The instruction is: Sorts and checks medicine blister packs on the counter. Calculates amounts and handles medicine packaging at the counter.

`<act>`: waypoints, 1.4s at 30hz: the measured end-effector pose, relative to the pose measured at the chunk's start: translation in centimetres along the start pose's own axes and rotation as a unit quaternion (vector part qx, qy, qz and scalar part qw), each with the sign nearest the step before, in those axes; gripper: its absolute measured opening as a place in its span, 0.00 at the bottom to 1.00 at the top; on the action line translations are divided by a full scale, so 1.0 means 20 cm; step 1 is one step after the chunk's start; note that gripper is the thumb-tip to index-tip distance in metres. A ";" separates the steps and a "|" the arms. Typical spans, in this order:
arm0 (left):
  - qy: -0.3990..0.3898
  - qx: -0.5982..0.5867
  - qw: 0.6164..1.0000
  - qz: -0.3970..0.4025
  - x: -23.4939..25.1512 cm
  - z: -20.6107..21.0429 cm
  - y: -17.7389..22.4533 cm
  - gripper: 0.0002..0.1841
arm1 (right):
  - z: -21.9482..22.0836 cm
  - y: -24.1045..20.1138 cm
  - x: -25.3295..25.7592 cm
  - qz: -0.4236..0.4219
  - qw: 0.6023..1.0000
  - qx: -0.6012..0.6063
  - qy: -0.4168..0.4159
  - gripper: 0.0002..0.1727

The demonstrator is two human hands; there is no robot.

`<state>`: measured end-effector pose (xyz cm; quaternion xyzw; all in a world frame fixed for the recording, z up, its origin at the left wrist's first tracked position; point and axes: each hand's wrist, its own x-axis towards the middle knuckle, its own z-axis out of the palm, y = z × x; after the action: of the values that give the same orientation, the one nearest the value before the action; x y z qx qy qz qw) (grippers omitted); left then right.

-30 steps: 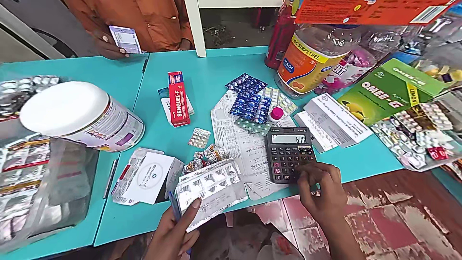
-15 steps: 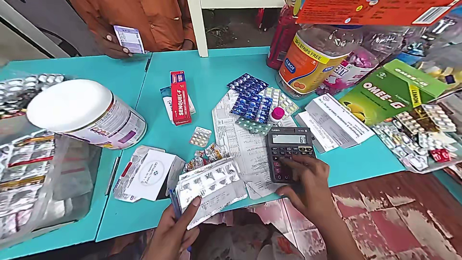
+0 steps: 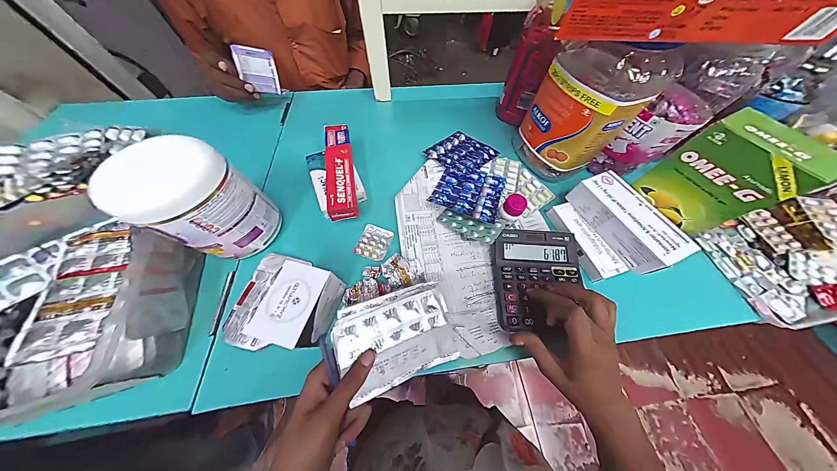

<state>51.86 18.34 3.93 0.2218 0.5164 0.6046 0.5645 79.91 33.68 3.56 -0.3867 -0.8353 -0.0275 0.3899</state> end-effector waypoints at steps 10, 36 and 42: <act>-0.099 -0.030 0.994 0.037 -0.03 0.08 0.02 0.05 | 0.05 -0.23 -0.09 0.039 0.958 0.285 -0.018 0.17; -0.134 -0.104 0.985 0.021 -0.06 0.08 0.05 0.06 | 0.01 -0.41 -0.02 0.239 0.758 0.600 -0.091 0.20; -0.057 -0.066 0.996 -0.003 -0.07 0.08 0.03 0.08 | -0.03 -0.18 -0.07 0.121 0.939 0.308 0.093 0.11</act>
<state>53.40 17.74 5.45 0.2169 0.4430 0.6221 0.6080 78.40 30.07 3.94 -0.3411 -0.7097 0.2426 0.5667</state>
